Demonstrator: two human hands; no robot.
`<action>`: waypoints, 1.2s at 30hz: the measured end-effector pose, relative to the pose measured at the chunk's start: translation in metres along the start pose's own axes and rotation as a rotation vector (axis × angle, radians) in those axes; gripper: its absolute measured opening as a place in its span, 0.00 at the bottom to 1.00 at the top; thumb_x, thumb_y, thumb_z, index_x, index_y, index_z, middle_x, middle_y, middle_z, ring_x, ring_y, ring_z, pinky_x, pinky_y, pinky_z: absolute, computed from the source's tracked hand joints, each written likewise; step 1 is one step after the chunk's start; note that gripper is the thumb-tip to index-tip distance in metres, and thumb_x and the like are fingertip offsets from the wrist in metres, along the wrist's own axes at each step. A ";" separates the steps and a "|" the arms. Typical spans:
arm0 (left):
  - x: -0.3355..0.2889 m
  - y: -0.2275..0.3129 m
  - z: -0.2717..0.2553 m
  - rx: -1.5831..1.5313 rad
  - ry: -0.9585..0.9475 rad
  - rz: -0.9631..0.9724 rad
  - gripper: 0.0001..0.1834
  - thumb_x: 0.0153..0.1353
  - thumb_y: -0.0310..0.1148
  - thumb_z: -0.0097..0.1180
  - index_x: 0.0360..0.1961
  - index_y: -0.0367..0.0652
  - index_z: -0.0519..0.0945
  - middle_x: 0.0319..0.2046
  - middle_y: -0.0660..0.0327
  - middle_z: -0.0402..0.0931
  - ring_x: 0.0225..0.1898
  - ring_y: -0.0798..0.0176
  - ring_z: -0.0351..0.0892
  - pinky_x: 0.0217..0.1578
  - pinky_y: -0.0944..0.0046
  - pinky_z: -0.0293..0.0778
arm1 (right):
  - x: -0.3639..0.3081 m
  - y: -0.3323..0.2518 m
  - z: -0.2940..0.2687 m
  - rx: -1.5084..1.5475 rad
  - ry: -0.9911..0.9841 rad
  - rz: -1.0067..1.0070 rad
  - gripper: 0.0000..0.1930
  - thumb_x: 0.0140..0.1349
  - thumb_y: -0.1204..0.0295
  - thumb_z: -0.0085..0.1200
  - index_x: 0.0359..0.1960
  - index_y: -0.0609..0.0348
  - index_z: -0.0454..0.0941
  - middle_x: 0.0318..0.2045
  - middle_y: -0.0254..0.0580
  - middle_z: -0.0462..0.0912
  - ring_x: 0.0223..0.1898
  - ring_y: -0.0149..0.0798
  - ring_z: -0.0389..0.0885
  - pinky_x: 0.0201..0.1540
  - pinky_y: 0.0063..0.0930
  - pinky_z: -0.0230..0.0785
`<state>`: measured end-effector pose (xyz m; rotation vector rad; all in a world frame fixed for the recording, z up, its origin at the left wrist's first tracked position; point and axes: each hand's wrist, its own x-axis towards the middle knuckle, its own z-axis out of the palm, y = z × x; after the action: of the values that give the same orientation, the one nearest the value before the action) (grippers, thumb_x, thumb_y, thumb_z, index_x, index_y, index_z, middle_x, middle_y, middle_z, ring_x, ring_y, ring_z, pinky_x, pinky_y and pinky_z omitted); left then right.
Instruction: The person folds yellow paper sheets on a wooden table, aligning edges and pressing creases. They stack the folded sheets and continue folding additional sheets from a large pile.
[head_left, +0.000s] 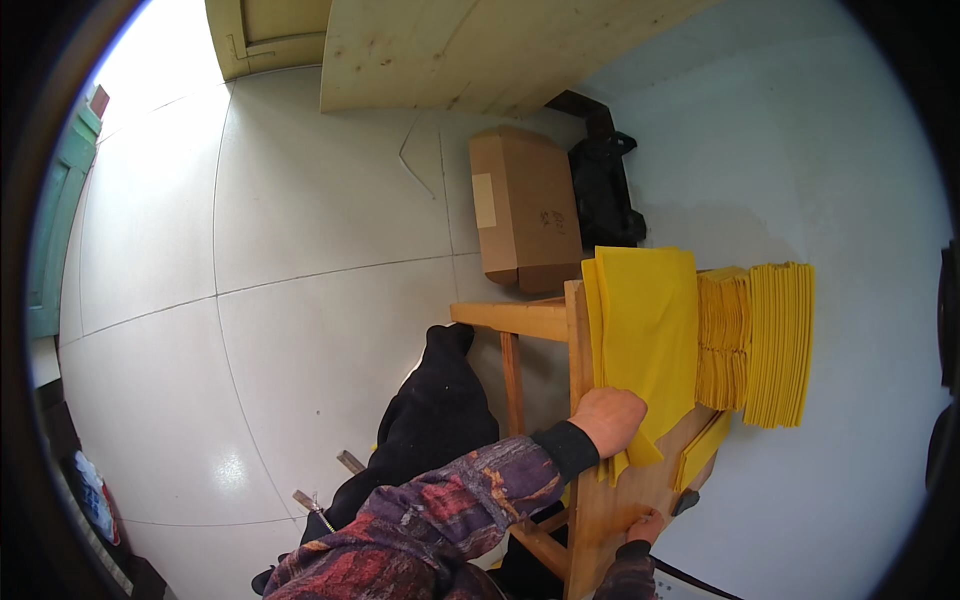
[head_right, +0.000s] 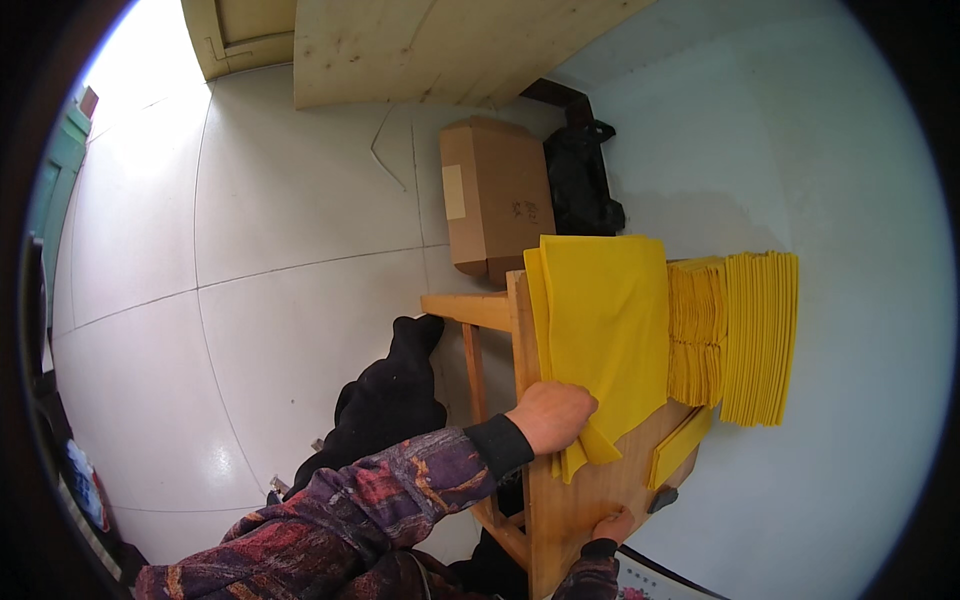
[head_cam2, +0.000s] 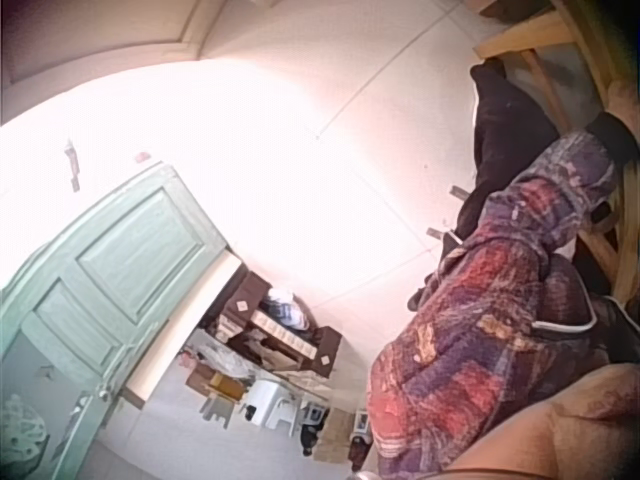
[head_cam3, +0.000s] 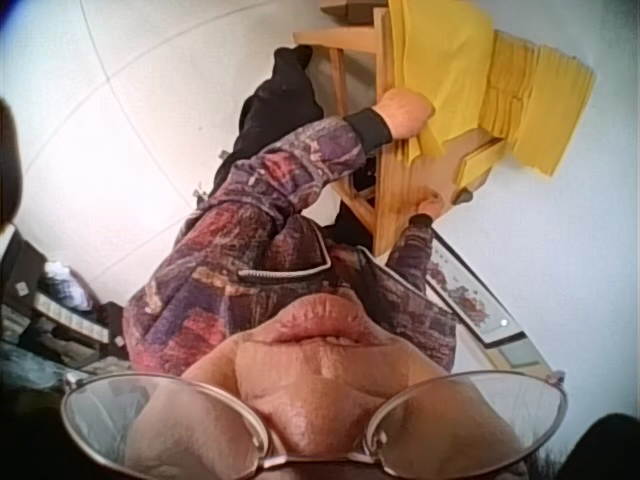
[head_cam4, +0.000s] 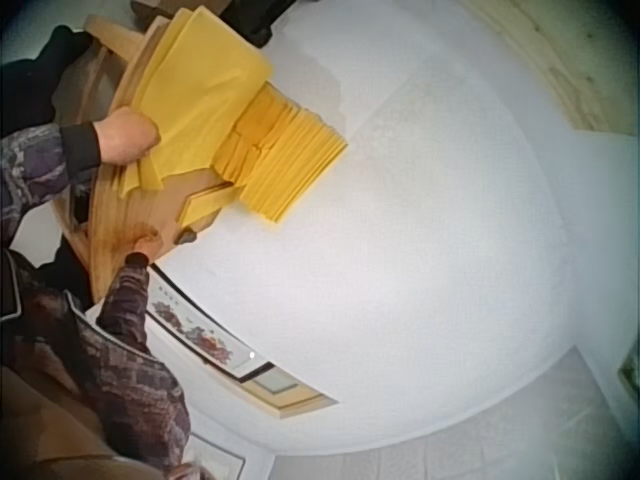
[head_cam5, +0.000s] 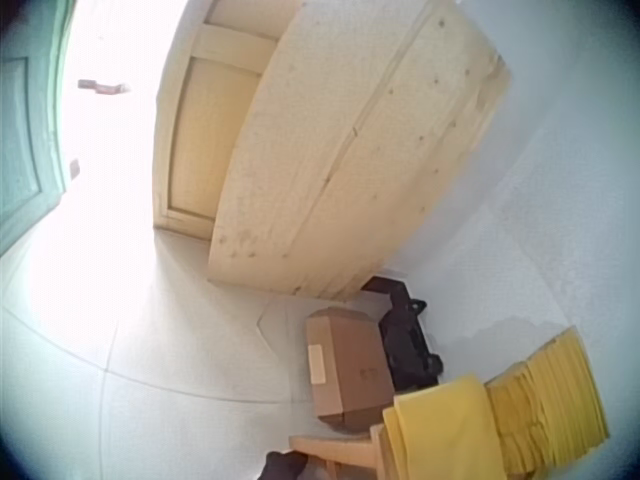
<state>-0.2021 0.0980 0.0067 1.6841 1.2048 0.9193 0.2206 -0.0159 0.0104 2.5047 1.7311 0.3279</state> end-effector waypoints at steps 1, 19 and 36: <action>0.000 0.000 0.000 0.000 -0.007 -0.003 0.06 0.52 0.27 0.53 0.31 0.40 0.80 0.32 0.51 0.80 0.36 0.47 0.81 0.35 0.54 0.77 | 0.001 0.001 0.001 -0.007 -0.004 0.004 0.16 0.54 0.81 0.47 0.47 0.67 0.74 0.44 0.57 0.76 0.47 0.57 0.73 0.53 0.39 0.66; 0.001 -0.006 -0.005 0.004 0.033 -0.004 0.10 0.56 0.35 0.51 0.31 0.43 0.81 0.28 0.51 0.80 0.35 0.46 0.80 0.35 0.51 0.76 | -0.021 -0.032 -0.007 0.301 0.071 -0.154 0.15 0.56 0.78 0.53 0.47 0.64 0.74 0.45 0.54 0.76 0.50 0.53 0.73 0.56 0.39 0.64; 0.006 -0.008 -0.016 -0.169 -0.059 -0.025 0.12 0.59 0.34 0.54 0.38 0.37 0.80 0.32 0.48 0.80 0.35 0.47 0.79 0.37 0.57 0.73 | -0.073 -0.220 -0.098 0.977 0.161 -0.358 0.04 0.55 0.81 0.57 0.31 0.62 0.75 0.32 0.44 0.76 0.32 0.43 0.76 0.36 0.31 0.69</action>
<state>-0.2174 0.1090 0.0062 1.5478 1.0757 0.9240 -0.0267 -0.0107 0.0560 2.6090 2.8640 -0.4829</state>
